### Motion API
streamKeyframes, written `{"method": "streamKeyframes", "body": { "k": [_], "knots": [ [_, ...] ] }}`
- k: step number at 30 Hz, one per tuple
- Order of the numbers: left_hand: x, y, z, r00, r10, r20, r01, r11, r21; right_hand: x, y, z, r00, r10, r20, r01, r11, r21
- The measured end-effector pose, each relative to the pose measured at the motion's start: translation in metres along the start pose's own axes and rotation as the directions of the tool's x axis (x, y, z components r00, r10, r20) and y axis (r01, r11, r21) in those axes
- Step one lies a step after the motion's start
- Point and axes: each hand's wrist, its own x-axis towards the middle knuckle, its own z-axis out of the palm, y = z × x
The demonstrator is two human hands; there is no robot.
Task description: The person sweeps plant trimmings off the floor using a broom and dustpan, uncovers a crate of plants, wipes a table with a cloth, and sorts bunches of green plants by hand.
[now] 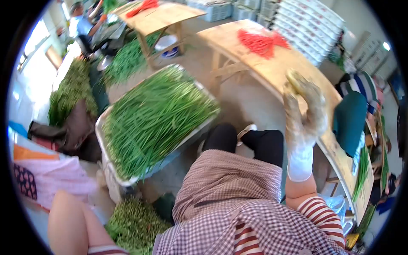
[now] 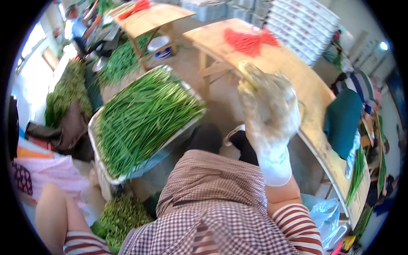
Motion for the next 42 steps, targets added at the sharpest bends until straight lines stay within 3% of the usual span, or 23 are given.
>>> {"method": "streamKeyframes", "body": {
  "k": [2, 3, 6, 7, 8, 9, 11, 13, 14, 16, 18, 21, 25, 28, 30, 32, 35, 36, 38, 39, 40, 41, 42],
  "knots": [
    [-0.001, 0.003, -0.030, 0.996, 0.056, -0.063, -0.052, 0.997, 0.058, -0.008, -0.018, 0.036, 0.963, 0.174, 0.205, -0.176, 0.984, -0.004],
    [-0.007, 0.003, -0.042, 0.992, 0.060, -0.114, -0.046, 0.992, 0.118, -0.024, -0.007, 0.069, 0.917, 0.222, 0.331, -0.320, 0.906, 0.276],
    [-0.072, -0.017, -0.062, 0.892, -0.168, -0.420, 0.304, 0.910, 0.282, -0.078, -0.011, 0.139, 0.762, 0.037, 0.647, -0.157, 0.979, 0.129],
    [-0.111, -0.026, -0.062, 0.771, -0.300, -0.562, 0.510, 0.819, 0.263, -0.096, -0.018, 0.156, 0.703, -0.049, 0.710, -0.091, 0.983, 0.157],
    [-0.165, -0.040, -0.056, 0.545, -0.484, -0.685, 0.746, 0.653, 0.131, -0.116, -0.028, 0.169, 0.633, -0.124, 0.764, -0.024, 0.984, 0.179],
    [-0.232, -0.051, -0.047, 0.242, -0.623, -0.744, 0.894, 0.442, -0.080, -0.136, -0.037, 0.183, 0.487, -0.165, 0.858, 0.001, 0.982, 0.188],
    [-0.396, -0.047, -0.028, -0.283, -0.719, -0.634, 0.906, 0.016, -0.423, -0.162, -0.058, 0.209, 0.329, -0.264, 0.906, 0.152, 0.962, 0.226],
    [-0.513, -0.018, 0.013, -0.291, -0.694, -0.658, 0.957, -0.208, -0.204, -0.184, -0.072, 0.242, 0.151, -0.273, 0.950, 0.235, 0.943, 0.233],
    [-0.570, -0.006, 0.031, -0.288, -0.659, -0.695, 0.955, -0.255, -0.155, -0.189, -0.077, 0.258, 0.102, -0.255, 0.961, 0.245, 0.943, 0.225],
    [-0.535, 0.003, 0.047, -0.452, -0.708, -0.543, 0.885, -0.435, -0.168, -0.198, -0.087, 0.287, 0.009, -0.217, 0.976, 0.268, 0.941, 0.206],
    [-0.525, 0.007, 0.055, -0.438, -0.673, -0.597, 0.817, -0.575, 0.049, -0.204, -0.085, 0.309, -0.038, -0.215, 0.976, 0.275, 0.936, 0.217],
    [-0.524, -0.007, 0.042, -0.592, -0.632, -0.500, 0.637, -0.747, 0.190, -0.199, -0.088, 0.322, -0.175, -0.155, 0.972, 0.312, 0.928, 0.204],
    [-0.501, -0.006, 0.047, -0.598, -0.560, -0.573, 0.583, -0.795, 0.168, -0.206, -0.084, 0.320, -0.147, -0.162, 0.976, 0.319, 0.926, 0.202],
    [-0.503, 0.002, 0.054, -0.564, -0.582, -0.587, 0.625, -0.764, 0.157, -0.207, -0.076, 0.317, -0.128, -0.193, 0.973, 0.288, 0.931, 0.223],
    [-0.505, 0.017, 0.065, -0.558, -0.576, -0.598, 0.652, -0.750, 0.114, -0.215, -0.062, 0.314, -0.046, -0.272, 0.961, 0.281, 0.920, 0.274],
    [-0.503, 0.022, 0.068, -0.554, -0.574, -0.603, 0.664, -0.741, 0.097, -0.195, -0.073, 0.303, -0.096, -0.239, 0.966, 0.333, 0.907, 0.257],
    [-0.507, 0.022, 0.067, -0.540, -0.595, -0.595, 0.680, -0.725, 0.107, -0.182, -0.045, 0.305, 0.231, -0.528, 0.817, 0.017, 0.842, 0.539],
    [-0.505, 0.023, 0.068, -0.529, -0.600, -0.600, 0.693, -0.714, 0.103, -0.165, -0.041, 0.303, 0.433, -0.463, 0.773, -0.103, 0.827, 0.553],
    [-0.500, 0.024, 0.067, -0.526, -0.613, -0.589, 0.662, -0.730, 0.168, -0.163, -0.002, 0.313, 0.773, -0.122, 0.623, -0.189, 0.892, 0.410],
    [-0.487, 0.019, 0.067, -0.632, -0.541, -0.555, 0.721, -0.673, -0.165, -0.170, 0.027, 0.319, 0.757, 0.017, 0.653, -0.219, 0.949, 0.229],
    [-0.476, 0.019, 0.071, -0.734, -0.506, -0.454, 0.680, -0.546, -0.490, -0.189, 0.069, 0.329, 0.750, 0.167, 0.640, -0.242, 0.970, 0.030],
    [-0.506, 0.027, 0.078, -0.672, -0.539, -0.507, 0.739, -0.528, -0.419, -0.210, 0.118, 0.337, 0.746, 0.322, 0.583, -0.274, 0.946, -0.173],
    [-0.485, 0.021, 0.077, -0.707, -0.507, -0.492, 0.706, -0.532, -0.467, -0.256, 0.162, 0.350, 0.669, 0.385, 0.636, -0.376, 0.913, -0.158]
  ]
}}
